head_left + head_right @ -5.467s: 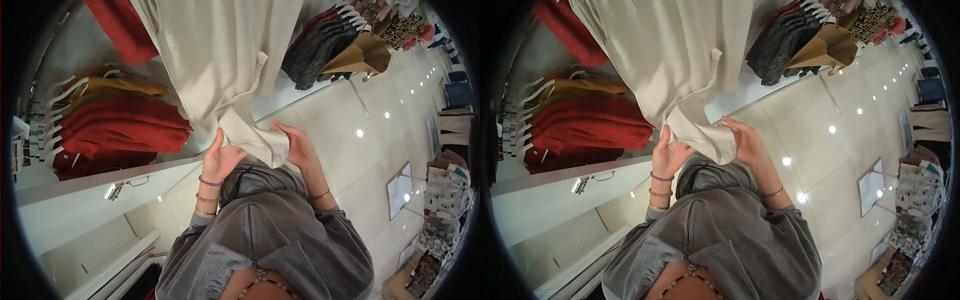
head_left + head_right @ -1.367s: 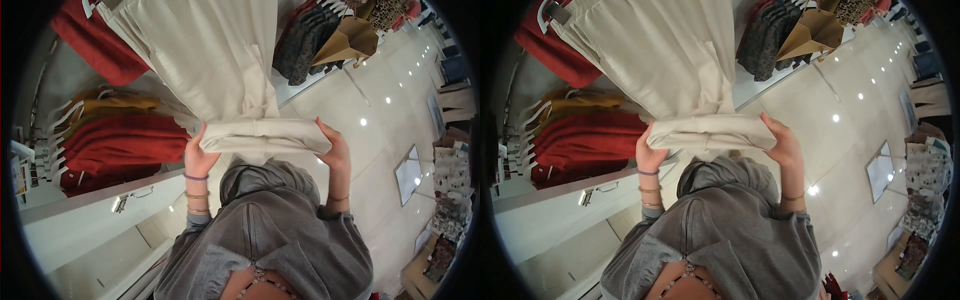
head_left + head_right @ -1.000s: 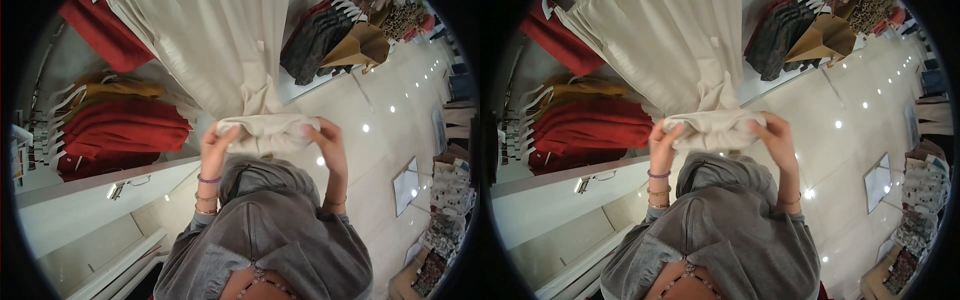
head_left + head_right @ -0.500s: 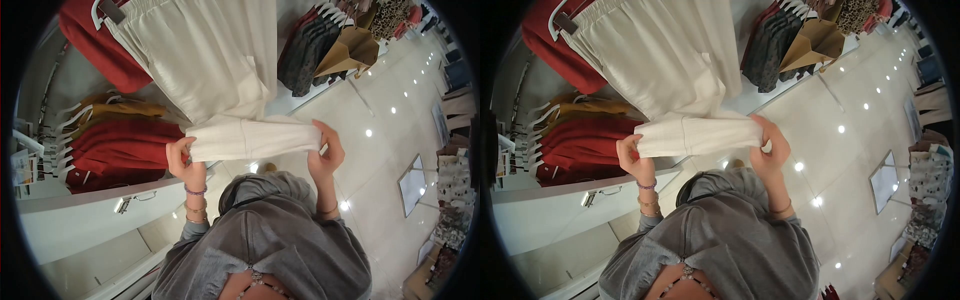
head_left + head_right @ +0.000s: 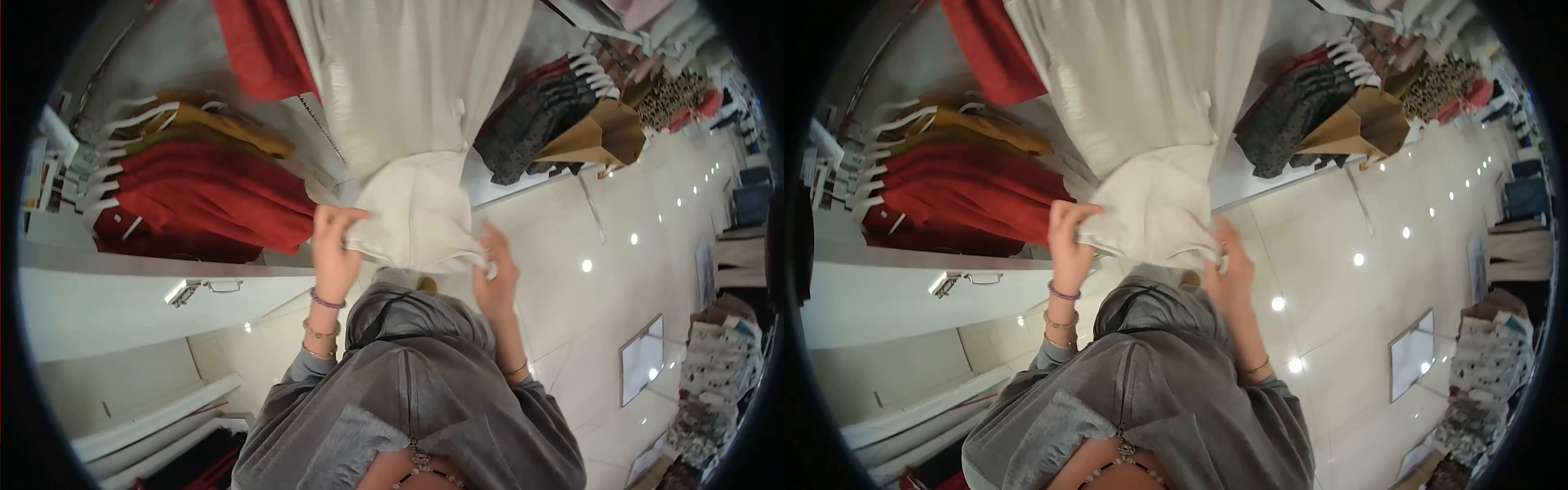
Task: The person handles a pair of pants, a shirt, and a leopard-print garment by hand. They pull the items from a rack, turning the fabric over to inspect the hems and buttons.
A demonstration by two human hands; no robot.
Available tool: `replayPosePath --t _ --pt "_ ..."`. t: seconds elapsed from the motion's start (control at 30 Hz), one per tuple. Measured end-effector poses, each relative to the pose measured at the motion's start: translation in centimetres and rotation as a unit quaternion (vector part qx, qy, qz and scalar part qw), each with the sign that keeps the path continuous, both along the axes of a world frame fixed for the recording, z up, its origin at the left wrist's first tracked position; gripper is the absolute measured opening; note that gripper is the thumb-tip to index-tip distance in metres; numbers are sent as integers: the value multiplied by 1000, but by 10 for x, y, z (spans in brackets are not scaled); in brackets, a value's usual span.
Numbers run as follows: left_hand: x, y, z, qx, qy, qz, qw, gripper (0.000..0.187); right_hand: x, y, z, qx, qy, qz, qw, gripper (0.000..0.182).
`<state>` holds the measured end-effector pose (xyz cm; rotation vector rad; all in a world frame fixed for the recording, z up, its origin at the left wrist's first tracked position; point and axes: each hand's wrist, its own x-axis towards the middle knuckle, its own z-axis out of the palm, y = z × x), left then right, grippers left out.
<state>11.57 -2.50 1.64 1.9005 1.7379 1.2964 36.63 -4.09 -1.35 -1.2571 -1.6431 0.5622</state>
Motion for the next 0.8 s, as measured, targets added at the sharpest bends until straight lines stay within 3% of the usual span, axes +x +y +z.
replayPosePath --t 0.1,0.17,0.2,0.23,0.33,0.37,0.43,0.47,0.5,0.57,0.67,0.73,0.8 --pt "19 -14 19 -202 55 -114 971 41 -4 -4 5 33 -109 23 993 48" --pt "2 -3 17 -136 34 -73 987 41 39 2 -3 -29 -50 -117 991 45" --pt "-6 5 16 -103 24 -52 993 42 36 1 10 -67 83 -127 986 43" --pt "-10 14 4 -85 44 -137 986 36 33 0 23 -104 215 -135 962 41" --pt "-16 35 -12 -275 -25 -346 897 36 41 -1 7 49 -53 -216 974 45" --pt "-23 43 -15 -307 -30 -374 875 41 46 0 4 94 -92 -256 958 35" --pt "-55 71 -50 -315 -5 -288 904 45 74 -10 -12 74 -13 -375 924 30" --pt "-72 88 -67 -318 7 -245 916 47 82 -17 -5 75 83 -414 903 29" --pt "-92 102 -79 -295 -40 -172 939 48 110 -29 -16 90 118 -452 880 28" --pt "-110 128 -82 -198 -76 -79 974 45 132 -48 0 91 89 -562 817 28" --pt "-99 148 -75 -15 -61 -43 997 36 112 -58 20 129 21 -586 800 31" --pt "-71 169 -73 82 -78 -50 992 28 95 -53 6 78 -27 -537 839 38" --pt "-52 180 -75 41 -158 -99 982 25 68 -39 -22 1 -113 -484 868 44"
